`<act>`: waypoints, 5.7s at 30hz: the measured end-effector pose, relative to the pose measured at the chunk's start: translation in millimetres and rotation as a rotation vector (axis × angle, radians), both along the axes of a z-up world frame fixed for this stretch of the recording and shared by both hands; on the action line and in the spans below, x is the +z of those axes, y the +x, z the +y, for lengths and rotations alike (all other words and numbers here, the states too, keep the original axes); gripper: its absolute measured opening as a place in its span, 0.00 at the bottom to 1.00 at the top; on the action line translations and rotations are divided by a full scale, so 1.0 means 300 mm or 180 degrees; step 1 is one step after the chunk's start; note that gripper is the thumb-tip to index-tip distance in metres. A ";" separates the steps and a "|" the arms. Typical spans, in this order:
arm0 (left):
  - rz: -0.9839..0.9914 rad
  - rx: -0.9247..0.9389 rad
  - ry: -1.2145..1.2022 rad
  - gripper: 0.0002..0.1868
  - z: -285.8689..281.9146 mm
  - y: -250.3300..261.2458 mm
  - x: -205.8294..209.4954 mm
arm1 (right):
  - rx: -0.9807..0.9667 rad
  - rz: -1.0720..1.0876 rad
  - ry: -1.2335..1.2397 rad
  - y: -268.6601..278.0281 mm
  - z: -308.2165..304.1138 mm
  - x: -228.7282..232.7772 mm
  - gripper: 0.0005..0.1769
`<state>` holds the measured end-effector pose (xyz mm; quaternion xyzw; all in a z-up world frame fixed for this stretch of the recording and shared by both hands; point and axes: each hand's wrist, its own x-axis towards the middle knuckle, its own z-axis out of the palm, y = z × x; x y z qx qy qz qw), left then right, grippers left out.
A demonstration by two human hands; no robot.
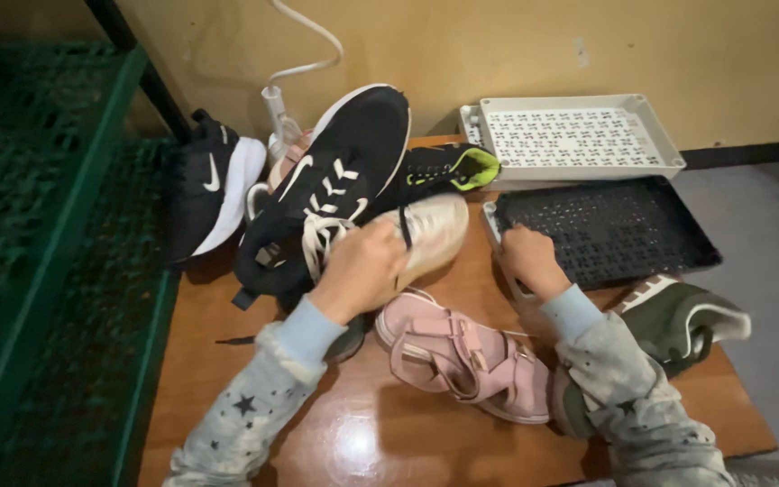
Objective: The person removes shoes from a green plastic shoe rack, then takes the rack apart by detaching its shelves and support poles and stacking the parts on the floor. They lift the rack upright, pull off the top shelf, and separate the black poles and trays.
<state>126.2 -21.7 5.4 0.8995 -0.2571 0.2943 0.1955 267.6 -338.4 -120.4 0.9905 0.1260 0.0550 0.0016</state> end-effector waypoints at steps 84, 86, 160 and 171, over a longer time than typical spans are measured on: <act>-0.0681 0.1820 -0.1552 0.12 0.771 0.303 0.074 | 0.2059 -0.0318 0.0432 -0.457 0.010 0.287 0.32; -0.0361 0.1931 -0.1665 0.11 0.766 0.282 0.075 | 0.2376 -0.0329 0.0475 -0.447 -0.012 0.257 0.31; 0.0762 -0.0199 0.0400 0.14 -0.154 -0.154 -0.453 | -0.0327 -0.1289 -0.0464 -0.448 -0.265 0.043 0.25; 0.1964 -0.0072 -0.3026 0.18 -0.144 -0.176 -0.452 | -0.0502 -0.0763 -0.0430 -0.421 -0.298 0.038 0.22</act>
